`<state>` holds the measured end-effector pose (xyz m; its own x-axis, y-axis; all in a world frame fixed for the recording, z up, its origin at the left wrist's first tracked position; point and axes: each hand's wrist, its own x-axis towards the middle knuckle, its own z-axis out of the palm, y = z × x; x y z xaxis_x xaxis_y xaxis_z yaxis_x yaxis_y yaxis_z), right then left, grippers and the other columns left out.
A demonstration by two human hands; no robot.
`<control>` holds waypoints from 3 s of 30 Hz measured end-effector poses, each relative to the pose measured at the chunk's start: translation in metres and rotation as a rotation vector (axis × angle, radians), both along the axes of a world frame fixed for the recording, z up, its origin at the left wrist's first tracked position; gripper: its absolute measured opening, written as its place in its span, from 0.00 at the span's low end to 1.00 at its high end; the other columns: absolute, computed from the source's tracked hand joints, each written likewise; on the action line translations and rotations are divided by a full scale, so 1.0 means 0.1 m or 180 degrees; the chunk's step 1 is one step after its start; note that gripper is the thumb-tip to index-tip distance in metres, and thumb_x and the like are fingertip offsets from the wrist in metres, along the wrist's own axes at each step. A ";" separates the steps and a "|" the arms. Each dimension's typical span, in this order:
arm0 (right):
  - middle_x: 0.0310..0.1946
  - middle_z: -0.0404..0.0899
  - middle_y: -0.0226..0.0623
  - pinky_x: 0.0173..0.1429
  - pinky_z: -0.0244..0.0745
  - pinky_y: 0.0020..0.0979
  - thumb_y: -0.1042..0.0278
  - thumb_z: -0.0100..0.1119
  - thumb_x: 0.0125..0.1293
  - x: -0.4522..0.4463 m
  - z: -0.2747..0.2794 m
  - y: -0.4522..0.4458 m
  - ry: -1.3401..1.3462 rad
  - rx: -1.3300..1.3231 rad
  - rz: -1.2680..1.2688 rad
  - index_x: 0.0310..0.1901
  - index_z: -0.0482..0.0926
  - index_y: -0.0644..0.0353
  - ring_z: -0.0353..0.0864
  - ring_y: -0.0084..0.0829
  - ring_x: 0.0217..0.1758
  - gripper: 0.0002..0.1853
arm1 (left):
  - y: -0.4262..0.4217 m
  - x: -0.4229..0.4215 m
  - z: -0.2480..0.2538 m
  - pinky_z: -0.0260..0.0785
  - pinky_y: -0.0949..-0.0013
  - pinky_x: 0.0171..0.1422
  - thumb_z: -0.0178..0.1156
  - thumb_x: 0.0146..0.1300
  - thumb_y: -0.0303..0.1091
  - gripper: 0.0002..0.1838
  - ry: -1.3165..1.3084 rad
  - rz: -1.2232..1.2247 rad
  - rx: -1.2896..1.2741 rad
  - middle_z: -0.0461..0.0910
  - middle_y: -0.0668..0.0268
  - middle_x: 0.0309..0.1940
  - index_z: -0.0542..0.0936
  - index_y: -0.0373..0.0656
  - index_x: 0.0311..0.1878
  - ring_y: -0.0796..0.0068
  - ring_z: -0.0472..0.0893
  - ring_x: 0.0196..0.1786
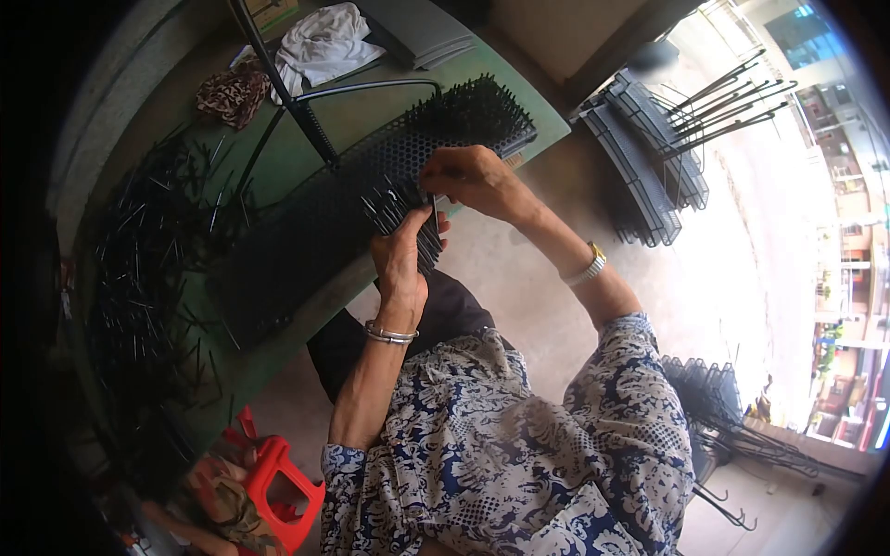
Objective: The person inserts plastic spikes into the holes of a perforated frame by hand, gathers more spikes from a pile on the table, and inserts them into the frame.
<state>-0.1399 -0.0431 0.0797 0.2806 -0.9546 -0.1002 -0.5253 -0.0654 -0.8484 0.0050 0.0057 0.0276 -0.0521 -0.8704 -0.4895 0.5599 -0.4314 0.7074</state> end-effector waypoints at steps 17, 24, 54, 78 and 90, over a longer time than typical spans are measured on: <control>0.27 0.82 0.35 0.36 0.75 0.27 0.69 0.59 0.64 -0.01 0.06 0.08 -0.0077 0.0106 -0.0098 0.40 0.80 0.65 0.83 0.24 0.32 0.08 | 0.03 0.02 0.08 0.75 0.69 0.32 0.65 0.57 0.33 0.11 0.0016 -0.0064 0.0115 0.85 0.62 0.33 0.83 0.38 0.41 0.71 0.84 0.32; 0.26 0.82 0.38 0.36 0.76 0.28 0.72 0.55 0.65 -0.13 0.16 -0.11 -0.0136 -0.0873 -0.0953 0.40 0.77 0.65 0.84 0.28 0.32 0.06 | -0.01 0.04 -0.03 0.77 0.65 0.39 0.63 0.60 0.34 0.10 0.0509 -0.0209 0.0417 0.84 0.62 0.36 0.81 0.40 0.42 0.68 0.85 0.38; 0.36 0.74 0.35 0.40 0.72 0.38 0.61 0.60 0.62 -0.13 -0.40 -0.63 0.1763 -0.2332 -0.1062 0.42 0.84 0.47 0.77 0.38 0.40 0.09 | 0.04 0.09 -0.02 0.75 0.68 0.38 0.62 0.62 0.36 0.08 0.1031 -0.0753 0.0203 0.79 0.69 0.27 0.76 0.47 0.41 0.79 0.79 0.31; 0.27 0.78 0.31 0.37 0.74 0.25 0.60 0.61 0.66 -0.03 0.02 0.02 -0.0428 0.0419 0.0297 0.40 0.80 0.65 0.77 0.20 0.32 0.14 | 0.03 0.13 0.04 0.75 0.67 0.38 0.61 0.62 0.38 0.10 0.0811 -0.0699 0.0062 0.81 0.68 0.29 0.79 0.46 0.44 0.76 0.81 0.32; 0.30 0.80 0.33 0.40 0.77 0.26 0.69 0.59 0.66 -0.12 0.17 0.01 -0.0687 0.0674 0.0194 0.39 0.78 0.67 0.82 0.24 0.34 0.09 | -0.01 0.10 -0.03 0.74 0.66 0.42 0.61 0.61 0.39 0.13 0.0687 -0.0719 0.0346 0.84 0.64 0.38 0.81 0.42 0.45 0.71 0.84 0.40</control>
<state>-0.1520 -0.0419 0.0965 0.3730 -0.8997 -0.2268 -0.3319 0.0989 -0.9381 0.0155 0.0048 0.0247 -0.3507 -0.7683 -0.5355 0.5735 -0.6282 0.5258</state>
